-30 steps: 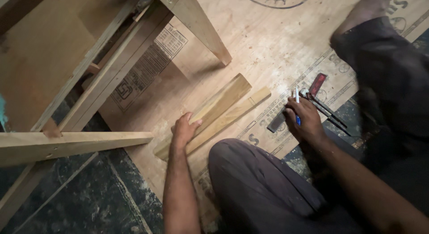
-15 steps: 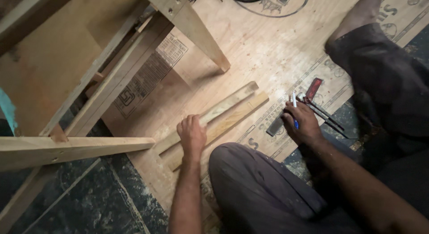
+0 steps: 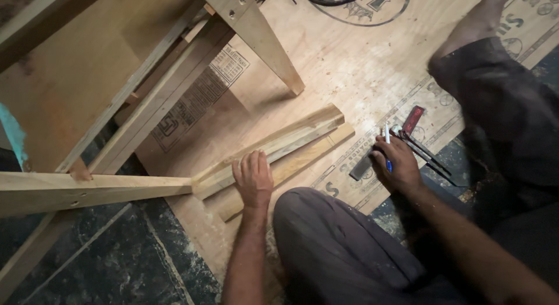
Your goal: The recorder marks measurements on wood pieces using a pen and a combination square while seated on the floor in a workshop.
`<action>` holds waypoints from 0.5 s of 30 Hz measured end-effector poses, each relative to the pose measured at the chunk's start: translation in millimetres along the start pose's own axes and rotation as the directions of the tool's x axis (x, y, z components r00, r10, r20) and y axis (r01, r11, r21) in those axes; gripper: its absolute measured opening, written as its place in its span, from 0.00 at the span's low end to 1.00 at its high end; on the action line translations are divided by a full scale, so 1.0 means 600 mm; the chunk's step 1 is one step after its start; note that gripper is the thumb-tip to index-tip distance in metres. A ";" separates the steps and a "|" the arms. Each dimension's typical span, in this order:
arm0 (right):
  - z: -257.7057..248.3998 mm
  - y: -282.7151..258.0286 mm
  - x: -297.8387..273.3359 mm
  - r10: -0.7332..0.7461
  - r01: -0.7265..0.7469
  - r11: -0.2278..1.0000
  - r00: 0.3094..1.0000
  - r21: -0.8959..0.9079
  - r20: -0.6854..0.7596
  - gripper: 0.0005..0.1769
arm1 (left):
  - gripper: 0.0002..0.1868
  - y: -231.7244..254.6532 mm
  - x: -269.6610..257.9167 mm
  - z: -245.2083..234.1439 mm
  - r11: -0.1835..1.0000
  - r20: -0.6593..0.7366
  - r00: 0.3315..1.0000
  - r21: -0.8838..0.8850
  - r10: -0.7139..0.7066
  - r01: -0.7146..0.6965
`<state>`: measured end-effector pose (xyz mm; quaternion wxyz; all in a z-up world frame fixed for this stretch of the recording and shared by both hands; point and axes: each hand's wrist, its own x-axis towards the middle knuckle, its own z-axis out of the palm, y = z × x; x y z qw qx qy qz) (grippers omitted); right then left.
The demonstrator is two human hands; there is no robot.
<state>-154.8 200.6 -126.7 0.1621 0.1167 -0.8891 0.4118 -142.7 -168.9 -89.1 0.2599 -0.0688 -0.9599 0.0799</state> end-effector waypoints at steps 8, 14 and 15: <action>-0.002 0.006 0.002 0.012 -0.010 0.999 0.999 -0.042 0.045 0.12 | 0.27 0.003 0.022 -0.005 0.969 0.297 0.946 -0.164 -0.129 0.183; -0.002 0.008 0.008 -0.017 0.018 1.000 0.999 -0.023 0.041 0.13 | 0.22 -0.027 0.051 0.012 0.871 0.452 0.878 -0.354 -0.159 0.340; -0.002 0.003 0.008 0.002 -0.002 1.000 0.999 -0.011 0.032 0.13 | 0.22 -0.030 0.054 0.016 0.869 0.439 0.886 -0.370 -0.149 0.329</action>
